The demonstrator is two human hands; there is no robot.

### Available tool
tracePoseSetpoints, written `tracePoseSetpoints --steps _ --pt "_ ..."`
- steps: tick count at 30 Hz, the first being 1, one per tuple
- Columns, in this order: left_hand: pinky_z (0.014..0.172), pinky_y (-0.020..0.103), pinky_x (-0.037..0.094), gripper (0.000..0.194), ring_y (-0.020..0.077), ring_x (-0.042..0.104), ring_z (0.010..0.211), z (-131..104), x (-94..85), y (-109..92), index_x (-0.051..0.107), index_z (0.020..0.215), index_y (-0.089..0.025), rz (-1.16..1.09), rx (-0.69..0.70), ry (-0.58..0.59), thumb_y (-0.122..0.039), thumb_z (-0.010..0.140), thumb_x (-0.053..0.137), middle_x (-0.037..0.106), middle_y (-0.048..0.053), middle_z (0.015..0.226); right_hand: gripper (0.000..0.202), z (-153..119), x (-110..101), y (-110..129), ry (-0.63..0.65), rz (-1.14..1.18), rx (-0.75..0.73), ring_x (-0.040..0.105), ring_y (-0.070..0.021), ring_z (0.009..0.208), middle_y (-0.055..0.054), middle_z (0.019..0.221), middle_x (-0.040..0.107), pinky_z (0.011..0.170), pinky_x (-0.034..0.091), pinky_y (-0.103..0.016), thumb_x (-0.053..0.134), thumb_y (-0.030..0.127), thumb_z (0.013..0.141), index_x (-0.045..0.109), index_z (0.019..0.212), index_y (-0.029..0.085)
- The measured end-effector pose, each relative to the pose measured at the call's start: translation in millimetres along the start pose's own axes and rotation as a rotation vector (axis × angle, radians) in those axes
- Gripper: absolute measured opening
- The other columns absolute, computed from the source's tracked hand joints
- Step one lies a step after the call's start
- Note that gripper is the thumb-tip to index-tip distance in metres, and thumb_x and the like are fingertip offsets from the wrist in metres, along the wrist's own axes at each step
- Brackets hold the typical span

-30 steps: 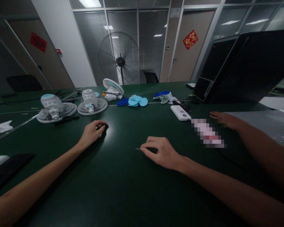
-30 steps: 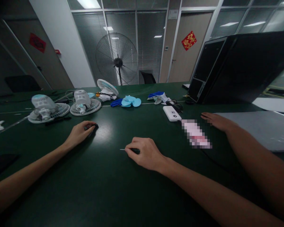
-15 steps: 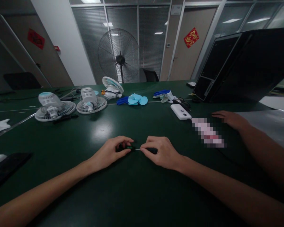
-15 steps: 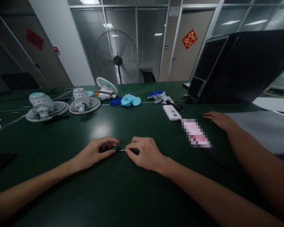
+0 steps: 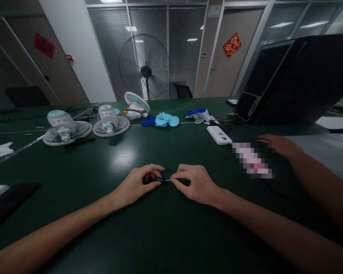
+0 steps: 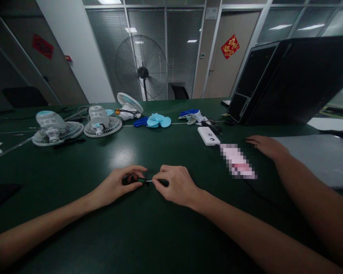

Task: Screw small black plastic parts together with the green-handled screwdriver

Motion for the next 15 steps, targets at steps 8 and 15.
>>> tracePoseSetpoints --steps 8,15 --pt "0.081 0.033 0.053 0.044 0.0199 0.069 0.098 -3 6.7 -11 0.061 0.139 -0.03 -0.002 0.037 0.028 -0.035 0.096 0.071 0.074 0.002 0.11 0.018 3 2 10 -0.005 0.029 -0.073 0.064 -0.0149 0.077 -0.004 0.095 0.071 0.069 0.047 -0.028 0.063 0.027 0.104 0.081 0.106 0.022" --pt "0.084 0.034 0.055 0.045 0.0207 0.068 0.104 -6 9.7 -9 0.057 0.144 -0.032 0.061 0.095 0.045 -0.034 0.1 0.067 0.072 0.003 0.12 0.019 1 -7 2 -0.095 0.145 0.008 0.065 -0.0143 0.078 -0.003 0.097 0.072 0.068 0.049 -0.027 0.063 0.027 0.105 0.08 0.11 0.021"
Point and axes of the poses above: each hand's wrist, its own z-axis towards the middle knuckle, its own x-axis out of the palm, y = z × x, the point moved 7 cm from there along z, towards the middle knuckle
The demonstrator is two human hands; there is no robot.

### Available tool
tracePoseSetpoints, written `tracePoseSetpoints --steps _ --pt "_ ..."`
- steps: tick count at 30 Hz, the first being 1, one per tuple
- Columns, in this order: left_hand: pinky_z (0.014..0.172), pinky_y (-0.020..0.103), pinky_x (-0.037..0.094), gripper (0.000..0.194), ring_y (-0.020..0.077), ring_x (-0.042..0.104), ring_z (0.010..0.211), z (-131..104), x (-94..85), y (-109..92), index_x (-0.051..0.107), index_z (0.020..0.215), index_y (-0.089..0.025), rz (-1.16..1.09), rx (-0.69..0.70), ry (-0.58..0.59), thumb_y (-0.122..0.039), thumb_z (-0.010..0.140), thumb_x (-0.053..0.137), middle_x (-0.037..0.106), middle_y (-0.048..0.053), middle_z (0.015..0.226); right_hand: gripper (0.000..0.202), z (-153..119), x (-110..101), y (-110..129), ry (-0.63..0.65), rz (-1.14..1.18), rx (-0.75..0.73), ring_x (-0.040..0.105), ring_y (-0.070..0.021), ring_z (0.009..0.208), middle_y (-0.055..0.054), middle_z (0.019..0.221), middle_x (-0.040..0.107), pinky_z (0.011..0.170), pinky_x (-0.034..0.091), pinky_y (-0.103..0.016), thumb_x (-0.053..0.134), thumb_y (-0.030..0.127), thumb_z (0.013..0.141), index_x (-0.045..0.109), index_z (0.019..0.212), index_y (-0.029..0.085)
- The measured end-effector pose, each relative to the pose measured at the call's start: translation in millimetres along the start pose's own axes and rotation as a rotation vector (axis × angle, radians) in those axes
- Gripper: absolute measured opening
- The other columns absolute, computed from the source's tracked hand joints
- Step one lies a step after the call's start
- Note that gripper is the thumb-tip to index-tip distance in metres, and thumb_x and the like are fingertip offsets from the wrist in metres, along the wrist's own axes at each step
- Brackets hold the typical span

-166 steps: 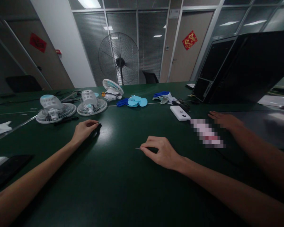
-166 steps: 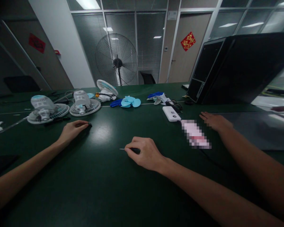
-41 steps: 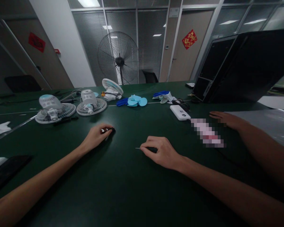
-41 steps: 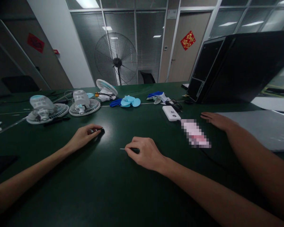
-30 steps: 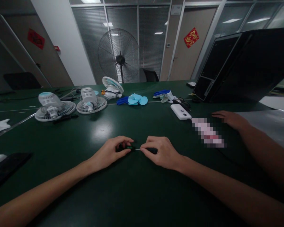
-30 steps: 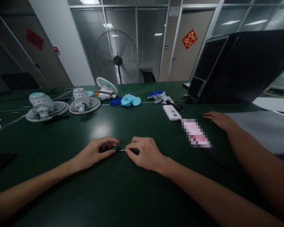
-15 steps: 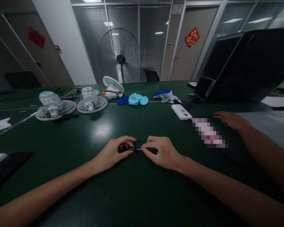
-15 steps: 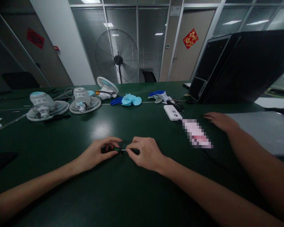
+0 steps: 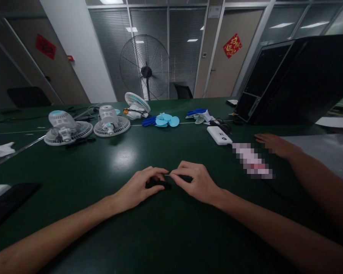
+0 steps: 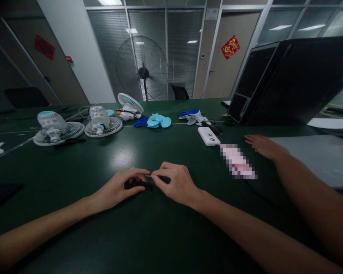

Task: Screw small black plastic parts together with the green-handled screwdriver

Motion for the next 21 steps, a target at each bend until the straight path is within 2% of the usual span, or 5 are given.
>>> tracePoseSetpoints --steps 4,7,16,18,21 --pt "0.097 0.038 0.054 0.036 0.0221 0.064 0.114 -2 -5.2 1 0.059 0.143 -0.03 0.169 0.141 0.054 -0.03 0.107 0.053 0.067 0.006 0.13 0.018 -1 -3 -2 -0.012 0.012 0.006 0.066 -0.0148 0.08 -0.004 0.099 0.073 0.069 0.052 -0.027 0.064 0.026 0.104 0.08 0.112 0.021" --pt "0.105 0.039 0.051 0.035 0.0225 0.061 0.12 0 -22.2 16 0.06 0.142 -0.029 0.288 0.19 0.045 -0.029 0.109 0.046 0.065 0.007 0.133 0.018 -2 -3 -2 0.003 0.021 0.01 0.067 -0.0145 0.08 -0.004 0.1 0.073 0.069 0.053 -0.027 0.065 0.026 0.104 0.08 0.112 0.021" --pt "0.093 0.044 0.055 0.047 0.0311 0.066 0.108 -9 -130.8 135 0.068 0.133 -0.023 0.475 -0.163 -0.31 -0.053 0.102 0.047 0.069 0.012 0.127 0.017 -4 -2 -5 -0.009 0.058 0.003 0.066 -0.0135 0.078 -0.003 0.098 0.072 0.066 0.051 -0.027 0.065 0.025 0.104 0.08 0.11 0.02" --pt "0.092 0.044 0.055 0.05 0.0317 0.067 0.106 -13 -141.9 150 0.068 0.132 -0.022 0.503 -0.214 -0.343 -0.054 0.101 0.047 0.069 0.013 0.127 0.016 -4 -2 -6 -0.01 0.062 0.006 0.066 -0.0134 0.077 -0.003 0.097 0.072 0.065 0.051 -0.027 0.066 0.025 0.104 0.08 0.11 0.02" --pt "0.096 0.044 0.053 0.051 0.033 0.065 0.112 -15 -144.2 154 0.068 0.133 -0.02 0.528 -0.21 -0.359 -0.053 0.102 0.043 0.069 0.014 0.126 0.016 -4 -1 -7 -0.002 0.068 0.006 0.066 -0.0137 0.078 -0.004 0.098 0.073 0.067 0.052 -0.027 0.066 0.025 0.104 0.08 0.11 0.02"
Point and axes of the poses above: each hand's wrist, its own z-axis towards the middle knuckle, its own x-axis out of the palm, y = z × x, the point moved 7 cm from there along z, towards the middle knuckle
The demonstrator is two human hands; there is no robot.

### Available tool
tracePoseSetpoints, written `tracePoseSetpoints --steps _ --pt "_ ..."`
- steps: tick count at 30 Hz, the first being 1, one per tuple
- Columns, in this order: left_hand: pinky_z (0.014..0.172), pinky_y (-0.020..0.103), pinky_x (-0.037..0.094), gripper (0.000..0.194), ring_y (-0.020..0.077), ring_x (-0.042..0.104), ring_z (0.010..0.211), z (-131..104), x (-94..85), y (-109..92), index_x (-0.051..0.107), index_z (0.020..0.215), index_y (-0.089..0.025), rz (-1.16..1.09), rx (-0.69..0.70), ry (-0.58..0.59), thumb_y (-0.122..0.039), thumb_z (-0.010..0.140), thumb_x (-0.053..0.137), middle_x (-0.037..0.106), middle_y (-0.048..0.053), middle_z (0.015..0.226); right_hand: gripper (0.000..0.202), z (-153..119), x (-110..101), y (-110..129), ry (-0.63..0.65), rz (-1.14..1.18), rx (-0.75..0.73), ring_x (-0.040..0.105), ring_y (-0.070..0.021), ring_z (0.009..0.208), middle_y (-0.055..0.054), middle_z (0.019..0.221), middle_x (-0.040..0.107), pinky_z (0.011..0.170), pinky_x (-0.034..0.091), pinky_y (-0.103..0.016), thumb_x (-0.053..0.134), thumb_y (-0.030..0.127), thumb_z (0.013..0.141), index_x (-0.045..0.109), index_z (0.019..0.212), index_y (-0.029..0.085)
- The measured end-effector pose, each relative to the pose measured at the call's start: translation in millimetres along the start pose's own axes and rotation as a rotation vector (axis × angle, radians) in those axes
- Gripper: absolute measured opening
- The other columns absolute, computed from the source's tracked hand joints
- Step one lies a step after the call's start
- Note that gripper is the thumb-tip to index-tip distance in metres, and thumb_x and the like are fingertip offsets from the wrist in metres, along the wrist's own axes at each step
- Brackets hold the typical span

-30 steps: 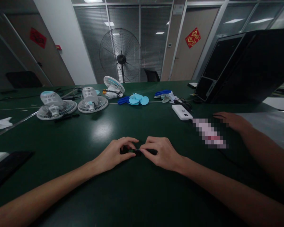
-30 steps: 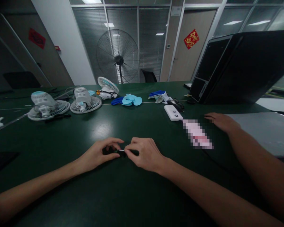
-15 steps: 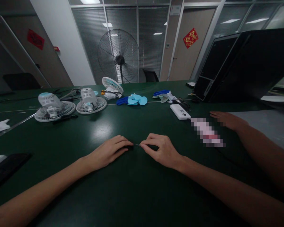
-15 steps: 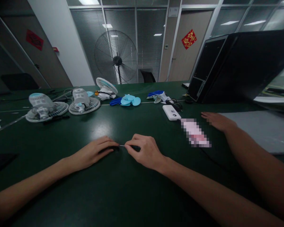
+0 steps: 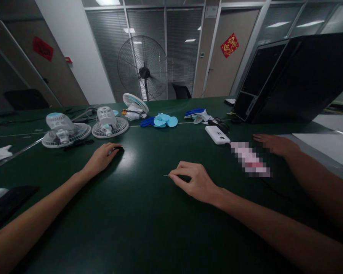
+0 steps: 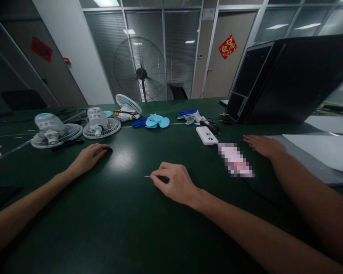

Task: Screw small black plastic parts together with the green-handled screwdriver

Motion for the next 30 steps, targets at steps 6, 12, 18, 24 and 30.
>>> tracePoseSetpoints --steps 6,12,18,24,30 --pt "0.095 0.042 0.052 0.062 0.0317 0.066 0.112 -2 -0.7 -3 0.061 0.141 -0.02 -0.041 -0.034 -0.005 -0.063 0.1 0.047 0.067 0.014 0.13 0.018 -1 0 0 0.021 -0.003 -0.002 0.066 -0.0139 0.079 -0.004 0.1 0.073 0.067 0.054 -0.027 0.064 0.026 0.105 0.079 0.112 0.02" --pt "0.076 0.035 0.053 0.077 0.03 0.068 0.096 -2 -2.8 19 0.068 0.123 -0.017 -0.067 -0.229 0.009 -0.079 0.077 0.068 0.07 0.013 0.111 0.019 0 -1 2 0.024 -0.018 -0.005 0.066 -0.014 0.078 -0.005 0.099 0.073 0.066 0.054 -0.026 0.063 0.027 0.106 0.079 0.112 0.019" --pt "0.069 0.033 0.05 0.069 0.0283 0.068 0.085 -3 -4.2 21 0.072 0.108 -0.019 -0.094 -0.302 0.022 -0.079 0.075 0.067 0.071 0.009 0.094 0.019 0 -1 3 0.027 -0.024 -0.008 0.066 -0.0137 0.079 -0.005 0.1 0.073 0.067 0.054 -0.026 0.063 0.027 0.106 0.079 0.112 0.019" --pt "0.072 0.033 0.05 0.063 0.0278 0.068 0.085 -2 -7.1 18 0.075 0.109 -0.019 -0.1 -0.23 0.013 -0.073 0.08 0.065 0.073 0.01 0.096 0.019 0 -2 4 0.017 -0.035 -0.018 0.065 -0.0135 0.077 -0.004 0.097 0.072 0.066 0.052 -0.027 0.063 0.026 0.105 0.08 0.111 0.019" --pt "0.081 0.036 0.054 0.06 0.0283 0.068 0.092 0 -7.9 24 0.075 0.116 -0.021 -0.11 -0.108 0.047 -0.07 0.085 0.062 0.073 0.012 0.113 0.02 0 -1 3 0.027 -0.016 -0.021 0.066 -0.0141 0.078 -0.005 0.097 0.073 0.066 0.053 -0.026 0.062 0.028 0.106 0.08 0.111 0.019"
Point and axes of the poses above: each hand's wrist, its own z-axis towards the middle knuckle, its own x-axis out of the palm, y = z × x, the point moved 7 cm from there along z, towards the middle knuckle
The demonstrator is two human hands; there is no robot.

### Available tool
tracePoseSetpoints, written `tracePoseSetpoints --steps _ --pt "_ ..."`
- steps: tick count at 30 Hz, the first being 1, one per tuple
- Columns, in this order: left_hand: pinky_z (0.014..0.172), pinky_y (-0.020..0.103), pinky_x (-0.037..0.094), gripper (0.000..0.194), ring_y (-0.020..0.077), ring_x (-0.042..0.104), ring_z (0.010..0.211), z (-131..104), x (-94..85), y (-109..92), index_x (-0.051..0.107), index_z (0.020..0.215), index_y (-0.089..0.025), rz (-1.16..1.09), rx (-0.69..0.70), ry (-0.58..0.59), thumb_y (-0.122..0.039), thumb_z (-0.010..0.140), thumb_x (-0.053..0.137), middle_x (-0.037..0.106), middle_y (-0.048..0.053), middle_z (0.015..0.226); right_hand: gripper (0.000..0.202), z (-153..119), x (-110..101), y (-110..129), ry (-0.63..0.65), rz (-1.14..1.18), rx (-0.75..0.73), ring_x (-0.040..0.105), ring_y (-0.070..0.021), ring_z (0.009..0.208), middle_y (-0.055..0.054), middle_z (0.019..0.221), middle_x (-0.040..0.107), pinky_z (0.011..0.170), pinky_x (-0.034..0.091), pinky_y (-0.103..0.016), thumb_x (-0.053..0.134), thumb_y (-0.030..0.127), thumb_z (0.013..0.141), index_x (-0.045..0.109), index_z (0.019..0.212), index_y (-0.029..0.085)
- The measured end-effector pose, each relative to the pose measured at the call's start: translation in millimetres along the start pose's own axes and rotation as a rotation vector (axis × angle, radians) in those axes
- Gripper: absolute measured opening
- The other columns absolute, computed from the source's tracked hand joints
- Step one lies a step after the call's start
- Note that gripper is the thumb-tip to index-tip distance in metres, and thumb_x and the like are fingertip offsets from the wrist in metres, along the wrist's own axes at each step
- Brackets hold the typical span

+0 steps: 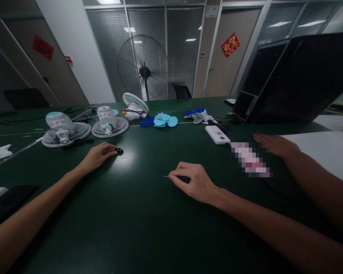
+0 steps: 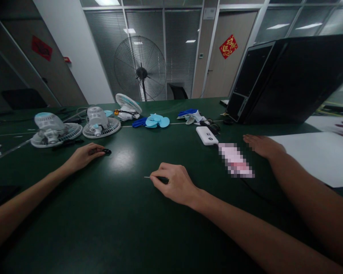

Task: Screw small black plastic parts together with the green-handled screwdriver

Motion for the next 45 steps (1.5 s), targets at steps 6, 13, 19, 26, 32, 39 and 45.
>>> tracePoseSetpoints --steps 6,13,19,26,32,39,45 --pt "0.091 0.04 0.057 0.058 0.0282 0.071 0.101 -1 -7.9 15 0.07 0.127 -0.021 -0.079 0.021 0.026 -0.063 0.088 0.064 0.074 0.011 0.119 0.02 -1 1 -2 0.015 -0.005 0.01 0.067 -0.0139 0.079 -0.005 0.1 0.073 0.067 0.055 -0.026 0.062 0.028 0.106 0.079 0.112 0.019" --pt "0.095 0.039 0.057 0.054 0.0289 0.071 0.103 -1 -24.6 36 0.074 0.119 -0.017 0.006 -0.008 0.042 -0.06 0.089 0.065 0.074 0.009 0.117 0.02 0 1 -2 0.024 0.003 0.011 0.067 -0.0139 0.08 -0.005 0.101 0.073 0.066 0.055 -0.026 0.062 0.028 0.106 0.079 0.113 0.019" --pt "0.096 0.035 0.053 0.038 0.0271 0.069 0.104 -5 -30.2 33 0.075 0.109 -0.016 0.163 -0.081 -0.01 -0.047 0.097 0.057 0.074 0.005 0.114 0.019 0 1 0 0.016 -0.016 0.008 0.067 -0.0141 0.079 -0.005 0.099 0.073 0.067 0.054 -0.026 0.063 0.026 0.105 0.079 0.111 0.019" --pt "0.084 0.03 0.055 0.045 0.0242 0.073 0.094 -12 -29.7 2 0.072 0.122 -0.016 -0.079 -0.172 -0.167 -0.051 0.098 0.057 0.078 0.003 0.101 0.019 0 3 -3 0.024 -0.014 0.005 0.068 -0.0147 0.08 -0.005 0.1 0.074 0.068 0.055 -0.027 0.063 0.027 0.106 0.079 0.113 0.02" --pt "0.086 0.035 0.059 0.06 0.0257 0.073 0.096 -9 -21.0 -2 0.076 0.122 -0.015 -0.381 -0.214 -0.18 -0.06 0.082 0.075 0.079 0.009 0.112 0.02 0 3 -2 0.027 0.007 -0.002 0.067 -0.0139 0.079 -0.005 0.1 0.073 0.066 0.055 -0.026 0.062 0.027 0.106 0.079 0.113 0.019" --pt "0.099 0.044 0.058 0.061 0.0305 0.077 0.1 -8 -20.5 -1 0.075 0.124 -0.015 -0.355 -0.27 -0.183 -0.055 0.078 0.077 0.081 0.012 0.105 0.019 -1 4 -3 0.028 0.008 0.001 0.067 -0.0143 0.08 -0.005 0.1 0.073 0.068 0.055 -0.027 0.063 0.026 0.105 0.079 0.113 0.019" --pt "0.097 0.045 0.059 0.058 0.032 0.079 0.096 -10 -22.7 -1 0.076 0.117 -0.013 -0.354 -0.292 -0.187 -0.054 0.077 0.079 0.082 0.013 0.098 0.018 0 3 -3 0.026 -0.005 0.005 0.067 -0.014 0.079 -0.004 0.099 0.073 0.067 0.054 -0.027 0.064 0.026 0.105 0.079 0.112 0.019"
Point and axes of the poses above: each hand's wrist, its own z-axis towards the middle knuckle, its own x-axis out of the palm, y = z × x, the point moved 7 cm from there along z, towards the middle knuckle
